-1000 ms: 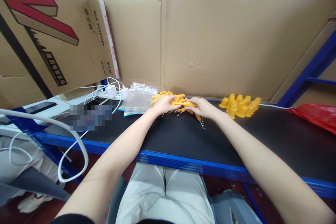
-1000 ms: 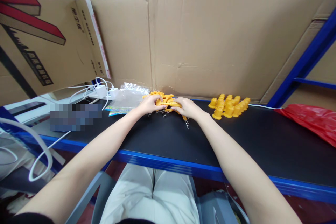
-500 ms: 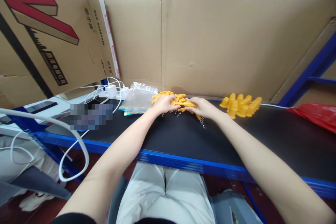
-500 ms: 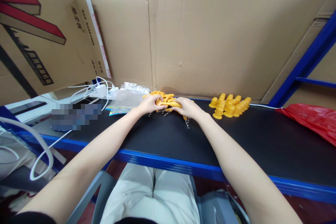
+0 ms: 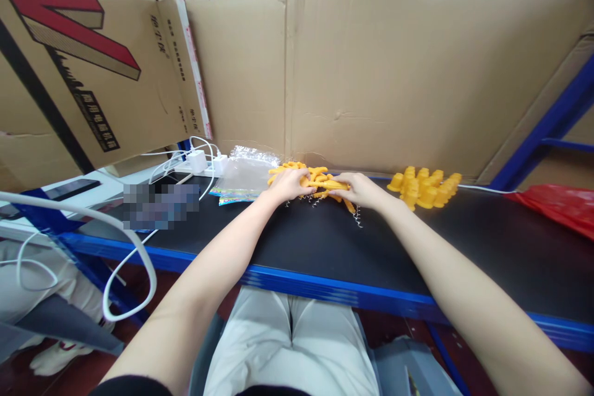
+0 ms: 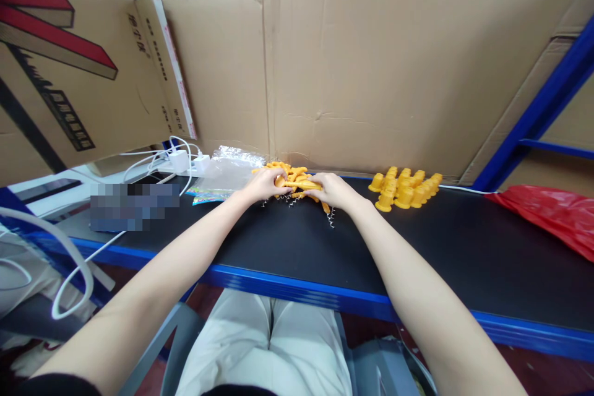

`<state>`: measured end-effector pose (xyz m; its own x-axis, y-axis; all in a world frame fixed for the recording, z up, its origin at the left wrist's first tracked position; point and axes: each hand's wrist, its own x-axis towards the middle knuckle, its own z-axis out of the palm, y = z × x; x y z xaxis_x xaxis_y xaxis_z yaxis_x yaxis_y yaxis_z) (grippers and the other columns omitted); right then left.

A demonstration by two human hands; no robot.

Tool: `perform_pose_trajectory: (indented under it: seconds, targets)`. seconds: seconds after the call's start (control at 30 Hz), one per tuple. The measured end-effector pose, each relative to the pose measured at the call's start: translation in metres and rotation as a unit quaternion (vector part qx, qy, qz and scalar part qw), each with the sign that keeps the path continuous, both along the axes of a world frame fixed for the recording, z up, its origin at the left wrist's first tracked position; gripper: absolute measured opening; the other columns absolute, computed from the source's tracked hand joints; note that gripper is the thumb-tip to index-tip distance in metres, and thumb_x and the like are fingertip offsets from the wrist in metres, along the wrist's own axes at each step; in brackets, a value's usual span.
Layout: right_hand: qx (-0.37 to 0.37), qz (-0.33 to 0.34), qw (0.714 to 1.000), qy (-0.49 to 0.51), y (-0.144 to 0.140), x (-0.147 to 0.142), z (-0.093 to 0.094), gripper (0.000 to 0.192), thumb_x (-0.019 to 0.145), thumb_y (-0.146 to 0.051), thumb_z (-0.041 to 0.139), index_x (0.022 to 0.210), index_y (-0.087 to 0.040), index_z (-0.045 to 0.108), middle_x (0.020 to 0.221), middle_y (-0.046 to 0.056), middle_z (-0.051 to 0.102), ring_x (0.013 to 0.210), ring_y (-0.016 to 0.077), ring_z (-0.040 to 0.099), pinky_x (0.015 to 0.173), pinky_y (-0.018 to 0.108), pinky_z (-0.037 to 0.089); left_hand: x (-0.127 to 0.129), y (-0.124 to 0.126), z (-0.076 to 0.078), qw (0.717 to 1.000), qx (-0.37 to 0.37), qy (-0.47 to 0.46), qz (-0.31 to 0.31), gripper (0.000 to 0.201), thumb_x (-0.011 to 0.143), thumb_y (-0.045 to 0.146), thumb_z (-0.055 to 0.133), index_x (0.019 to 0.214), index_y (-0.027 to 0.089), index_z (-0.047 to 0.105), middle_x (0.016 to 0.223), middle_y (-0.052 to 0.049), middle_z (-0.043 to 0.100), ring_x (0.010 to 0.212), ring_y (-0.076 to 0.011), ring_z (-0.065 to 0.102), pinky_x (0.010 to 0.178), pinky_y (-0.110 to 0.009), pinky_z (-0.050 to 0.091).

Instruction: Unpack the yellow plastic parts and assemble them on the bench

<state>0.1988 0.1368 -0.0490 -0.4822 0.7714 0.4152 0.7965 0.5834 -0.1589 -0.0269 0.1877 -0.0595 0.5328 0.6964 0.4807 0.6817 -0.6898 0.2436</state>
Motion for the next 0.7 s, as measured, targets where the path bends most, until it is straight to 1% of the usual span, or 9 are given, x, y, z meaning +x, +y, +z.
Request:
perform_pose_trajectory:
  seconds: [0.2, 0.43, 0.57, 0.7]
  targets:
    - [-0.008, 0.001, 1.0, 0.009, 0.0, -0.004, 0.001, 0.027, 0.082, -0.033, 0.058, 0.101, -0.018, 0.07, 0.094, 0.007, 0.069, 0.081, 0.0204, 0.062, 0.074, 0.03, 0.044, -0.005, 0.002, 0.004, 1.0, -0.021, 0.006, 0.013, 0.026, 0.072, 0.041, 0.065, 0.092, 0.024, 0.064, 0.074, 0.0, 0.061, 0.07, -0.0158, 0.055, 0.063, -0.026, 0.037]
    - [-0.009, 0.004, 1.0, 0.01, 0.0, -0.004, 0.003, 0.028, 0.082, -0.033, 0.057, 0.102, -0.019, 0.07, 0.091, 0.007, 0.069, 0.079, 0.0197, 0.062, 0.072, 0.029, 0.045, -0.007, 0.006, 0.005, 0.999, -0.036, 0.005, 0.015, 0.027, 0.073, 0.039, 0.063, 0.096, 0.026, 0.065, 0.075, 0.0, 0.062, 0.069, -0.0154, 0.055, 0.063, -0.026, 0.038]
    - [-0.011, 0.003, 1.0, 0.009, 0.002, -0.002, 0.0, 0.027, 0.082, -0.033, 0.056, 0.1, -0.018, 0.07, 0.09, 0.007, 0.068, 0.077, 0.0193, 0.061, 0.071, 0.029, 0.045, -0.007, 0.005, 0.004, 0.999, -0.037, 0.004, 0.017, 0.026, 0.073, 0.037, 0.062, 0.097, 0.025, 0.065, 0.075, 0.0, 0.062, 0.069, -0.0156, 0.056, 0.063, -0.026, 0.039]
    - [0.006, 0.0, 0.999, 0.046, 0.0, -0.003, -0.003, 0.034, 0.079, -0.032, 0.06, 0.108, -0.017, 0.067, 0.098, 0.009, 0.067, 0.086, 0.0215, 0.062, 0.078, 0.033, 0.046, -0.011, 0.01, 0.002, 1.0, -0.018, -0.003, 0.012, 0.023, 0.074, 0.034, 0.06, 0.096, 0.025, 0.065, 0.076, -0.001, 0.062, 0.07, -0.0155, 0.056, 0.065, -0.026, 0.039]
